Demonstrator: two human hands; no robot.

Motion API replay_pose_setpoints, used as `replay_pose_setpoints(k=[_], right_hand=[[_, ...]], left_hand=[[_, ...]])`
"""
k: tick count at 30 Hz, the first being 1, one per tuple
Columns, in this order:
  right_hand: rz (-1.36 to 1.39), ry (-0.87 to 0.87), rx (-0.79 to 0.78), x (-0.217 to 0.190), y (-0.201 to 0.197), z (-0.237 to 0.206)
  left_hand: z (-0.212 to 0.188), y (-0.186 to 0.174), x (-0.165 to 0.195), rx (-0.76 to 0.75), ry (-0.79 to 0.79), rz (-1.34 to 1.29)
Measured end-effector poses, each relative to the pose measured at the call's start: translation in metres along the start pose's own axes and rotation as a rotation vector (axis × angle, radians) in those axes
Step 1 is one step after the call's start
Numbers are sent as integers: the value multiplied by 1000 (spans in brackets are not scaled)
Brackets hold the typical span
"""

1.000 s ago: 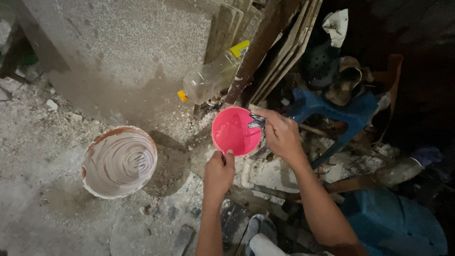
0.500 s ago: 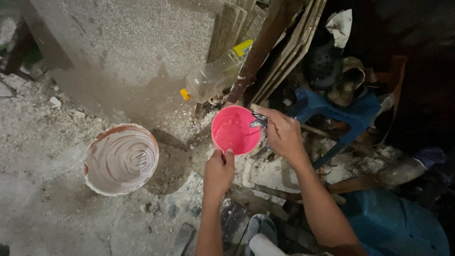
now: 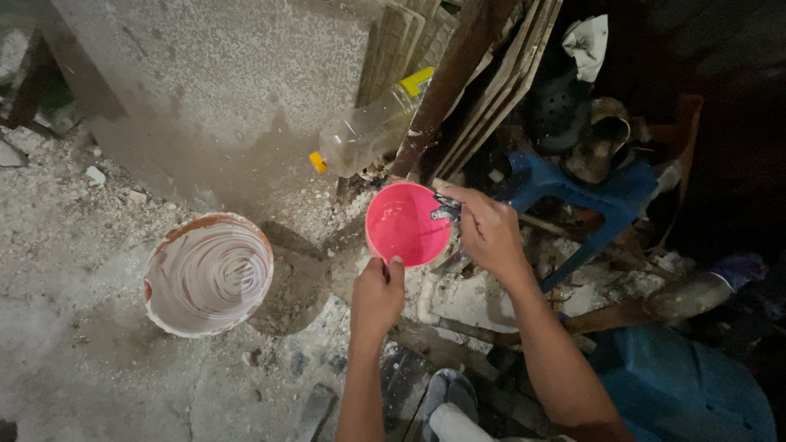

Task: The person washes their hands with soap at a tap, dries them with a cloth, then uses a brush to apply brown stain along a long plaster cornice molding, and finally rinses a pink bowl under the tap.

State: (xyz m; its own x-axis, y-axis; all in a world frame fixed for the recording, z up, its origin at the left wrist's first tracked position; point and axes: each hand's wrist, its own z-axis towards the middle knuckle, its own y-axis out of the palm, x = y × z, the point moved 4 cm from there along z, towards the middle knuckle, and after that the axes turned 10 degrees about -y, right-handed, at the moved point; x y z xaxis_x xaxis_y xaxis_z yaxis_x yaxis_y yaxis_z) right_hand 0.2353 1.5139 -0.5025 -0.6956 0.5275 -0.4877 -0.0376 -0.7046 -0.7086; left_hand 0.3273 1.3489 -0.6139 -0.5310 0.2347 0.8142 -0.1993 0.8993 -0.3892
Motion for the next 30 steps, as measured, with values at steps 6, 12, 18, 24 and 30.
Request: replay_pose_setpoints(k=[6, 12, 18, 24, 30], right_hand=[[-8, 11, -3, -2, -1, 1], [-9, 5, 8, -3, 0, 0], [-10, -5, 3, 0, -1, 0], [-2, -56, 7, -3, 0, -3], [-2, 77, -16, -1, 2, -2]], left_hand=[[1, 1, -2, -2, -14, -18], [2, 2, -3, 4, -10, -5], [3, 4, -4, -13, -14, -18], [5, 5, -10, 8, 13, -22], [6, 3, -10, 9, 6, -17]])
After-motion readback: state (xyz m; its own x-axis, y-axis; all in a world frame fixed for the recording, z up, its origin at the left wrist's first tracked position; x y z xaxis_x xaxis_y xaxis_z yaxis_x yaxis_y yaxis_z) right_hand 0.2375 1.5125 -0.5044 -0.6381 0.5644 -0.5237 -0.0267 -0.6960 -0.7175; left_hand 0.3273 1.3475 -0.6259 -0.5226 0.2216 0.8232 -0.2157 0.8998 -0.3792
